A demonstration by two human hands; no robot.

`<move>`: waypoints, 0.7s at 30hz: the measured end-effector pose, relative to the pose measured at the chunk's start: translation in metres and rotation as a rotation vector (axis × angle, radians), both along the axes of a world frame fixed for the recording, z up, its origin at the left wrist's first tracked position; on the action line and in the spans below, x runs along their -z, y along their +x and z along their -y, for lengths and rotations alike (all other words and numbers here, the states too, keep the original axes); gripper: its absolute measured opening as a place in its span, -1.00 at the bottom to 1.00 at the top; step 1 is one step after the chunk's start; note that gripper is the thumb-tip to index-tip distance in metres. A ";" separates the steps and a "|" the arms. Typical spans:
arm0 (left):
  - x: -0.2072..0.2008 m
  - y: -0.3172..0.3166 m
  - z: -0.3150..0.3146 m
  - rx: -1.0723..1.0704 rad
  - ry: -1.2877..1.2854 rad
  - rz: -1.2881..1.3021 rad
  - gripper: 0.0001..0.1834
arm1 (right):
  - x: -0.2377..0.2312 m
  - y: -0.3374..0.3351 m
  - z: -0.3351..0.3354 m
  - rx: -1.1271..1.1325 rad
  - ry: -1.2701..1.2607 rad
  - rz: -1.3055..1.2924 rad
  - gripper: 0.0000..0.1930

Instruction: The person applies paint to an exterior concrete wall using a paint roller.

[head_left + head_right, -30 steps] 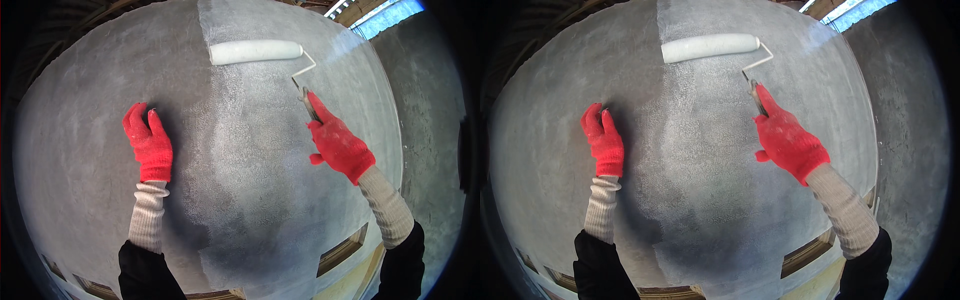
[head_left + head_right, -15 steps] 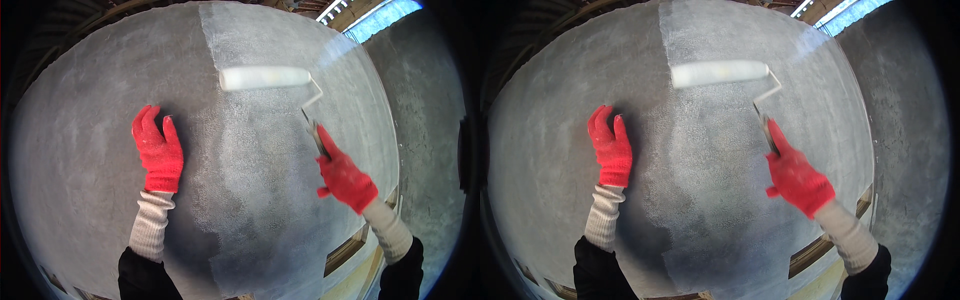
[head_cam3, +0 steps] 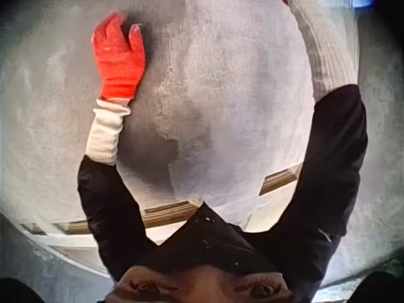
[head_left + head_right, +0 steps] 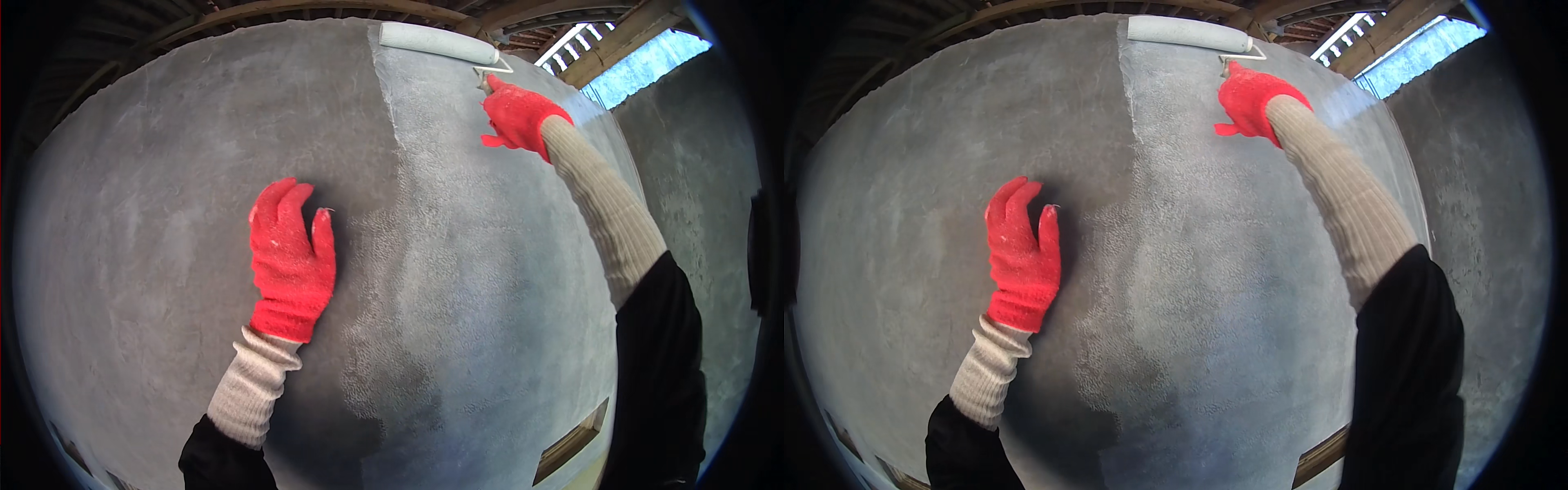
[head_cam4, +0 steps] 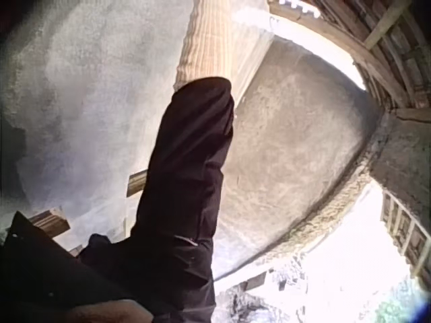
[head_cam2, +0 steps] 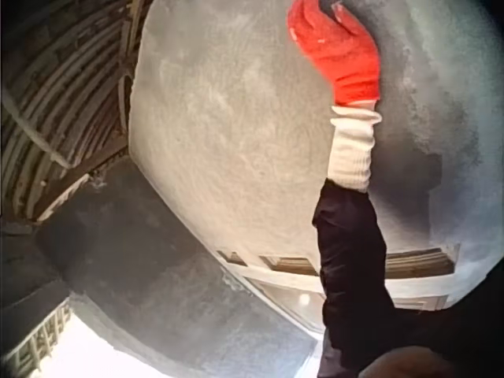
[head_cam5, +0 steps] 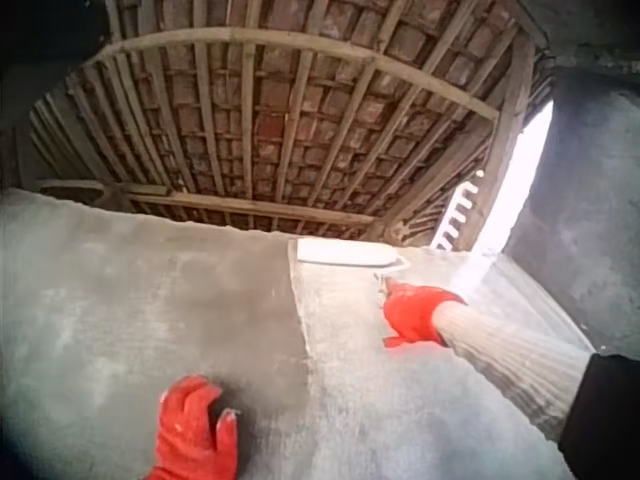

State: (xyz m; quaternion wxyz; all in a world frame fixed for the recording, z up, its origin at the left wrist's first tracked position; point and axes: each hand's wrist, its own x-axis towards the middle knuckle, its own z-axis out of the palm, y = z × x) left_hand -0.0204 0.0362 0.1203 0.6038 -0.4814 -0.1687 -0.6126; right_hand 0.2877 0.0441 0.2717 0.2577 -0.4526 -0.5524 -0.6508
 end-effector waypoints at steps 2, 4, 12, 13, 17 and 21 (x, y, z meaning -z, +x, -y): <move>0.001 0.000 0.000 -0.011 -0.010 -0.019 -0.68 | 0.001 0.004 0.000 -0.046 -0.032 0.009 -0.70; 0.001 0.003 -0.005 -0.034 -0.023 -0.059 -0.66 | -0.009 0.005 -0.002 -0.100 -0.125 -0.052 -0.72; 0.005 -0.006 -0.006 -0.088 -0.079 -0.101 -0.64 | -0.048 -0.020 -0.020 -0.045 0.064 -0.024 -0.77; 0.007 -0.006 -0.006 -0.087 -0.073 -0.120 -0.64 | -0.051 -0.015 -0.026 -0.039 0.068 -0.025 -0.77; 0.005 0.003 -0.013 -0.062 -0.102 -0.124 -0.64 | -0.076 -0.022 -0.016 0.016 0.052 -0.029 -0.77; 0.003 0.003 -0.017 -0.031 -0.068 -0.144 -0.64 | -0.096 -0.025 -0.021 0.407 0.234 0.187 -0.83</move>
